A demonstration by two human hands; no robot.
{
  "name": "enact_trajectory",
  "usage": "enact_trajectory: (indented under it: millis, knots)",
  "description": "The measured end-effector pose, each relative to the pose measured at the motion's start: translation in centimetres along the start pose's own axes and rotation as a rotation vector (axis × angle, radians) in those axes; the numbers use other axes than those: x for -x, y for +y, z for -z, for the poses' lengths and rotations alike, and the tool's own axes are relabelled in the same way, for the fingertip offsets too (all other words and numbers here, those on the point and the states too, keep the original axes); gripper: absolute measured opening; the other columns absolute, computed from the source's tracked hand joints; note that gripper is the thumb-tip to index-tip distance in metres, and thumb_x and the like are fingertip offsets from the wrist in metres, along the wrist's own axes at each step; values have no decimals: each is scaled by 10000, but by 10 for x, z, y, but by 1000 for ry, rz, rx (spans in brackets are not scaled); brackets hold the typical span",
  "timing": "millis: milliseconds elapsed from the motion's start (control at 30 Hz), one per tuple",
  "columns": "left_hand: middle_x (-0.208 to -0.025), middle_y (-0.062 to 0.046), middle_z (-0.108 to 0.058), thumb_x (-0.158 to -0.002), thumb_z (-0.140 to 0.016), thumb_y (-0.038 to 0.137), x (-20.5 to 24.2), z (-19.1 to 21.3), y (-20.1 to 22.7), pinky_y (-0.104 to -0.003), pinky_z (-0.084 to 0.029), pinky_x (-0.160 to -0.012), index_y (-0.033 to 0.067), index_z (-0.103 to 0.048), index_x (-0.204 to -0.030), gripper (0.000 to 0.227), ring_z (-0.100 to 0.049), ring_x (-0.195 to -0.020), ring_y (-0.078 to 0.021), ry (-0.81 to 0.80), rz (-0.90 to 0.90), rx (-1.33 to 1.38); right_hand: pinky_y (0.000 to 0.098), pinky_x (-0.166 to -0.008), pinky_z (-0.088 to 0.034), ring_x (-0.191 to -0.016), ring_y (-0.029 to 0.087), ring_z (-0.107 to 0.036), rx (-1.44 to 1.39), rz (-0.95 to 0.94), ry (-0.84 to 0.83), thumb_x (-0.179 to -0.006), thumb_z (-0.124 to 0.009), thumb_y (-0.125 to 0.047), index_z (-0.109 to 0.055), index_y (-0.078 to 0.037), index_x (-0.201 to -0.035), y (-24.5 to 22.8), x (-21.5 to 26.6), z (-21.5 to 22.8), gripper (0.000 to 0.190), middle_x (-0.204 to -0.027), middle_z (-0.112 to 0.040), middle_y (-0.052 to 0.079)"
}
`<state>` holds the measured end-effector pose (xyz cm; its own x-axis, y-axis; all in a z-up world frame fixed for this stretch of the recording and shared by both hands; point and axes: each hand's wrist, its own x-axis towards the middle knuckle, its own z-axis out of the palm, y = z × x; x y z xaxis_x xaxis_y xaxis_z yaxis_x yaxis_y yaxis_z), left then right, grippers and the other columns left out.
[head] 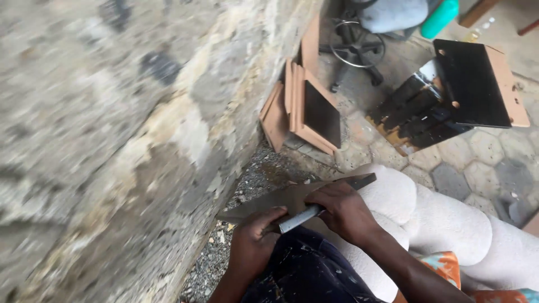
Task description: The person opens a paint can and adds liquid from a bottle and a jug into it, then stirs the mixture with a stick. They then pick up a sanding block and sand the surface of several black wooden boards.
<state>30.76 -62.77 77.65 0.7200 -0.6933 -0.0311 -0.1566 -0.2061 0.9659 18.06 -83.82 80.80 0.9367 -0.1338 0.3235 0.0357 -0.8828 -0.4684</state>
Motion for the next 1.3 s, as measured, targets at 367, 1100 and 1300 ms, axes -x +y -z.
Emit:
enact_trajectory:
  millis: [367, 1100, 1300]
  knots:
    - [-1303, -120, -705, -798, -709, 199, -158, -89, 38, -466, -486, -1106, 62, -642, -1358, 580, -660, -1242, -270, 150, 743, 542, 378, -932, -454, -1126, 208, -694, 271, -36, 141, -916, -461, -36, -710, -148, -1128, 129, -1, 91, 347, -1165, -739, -2]
    - [-985, -204, -750, -845, -639, 33, -407, -306, 41, -409, -590, -703, 10, -633, -950, 108, -703, -870, -302, -509, 1238, 836, 514, -1282, -311, -1542, 359, -358, 718, -449, 286, -918, -516, 26, -323, -51, -1573, 261, 20, 109, 688, -1660, -327, 195]
    - [-1028, -225, -750, -858, -659, 54, -457, -335, 62, -437, -608, -736, 40, -599, -911, 82, -720, -892, -345, -651, 1322, 736, 510, -1247, -379, -1447, 334, -497, 788, -541, 426, -1044, -559, -144, -558, -72, -1418, 246, -20, 139, 381, -1537, -515, 120]
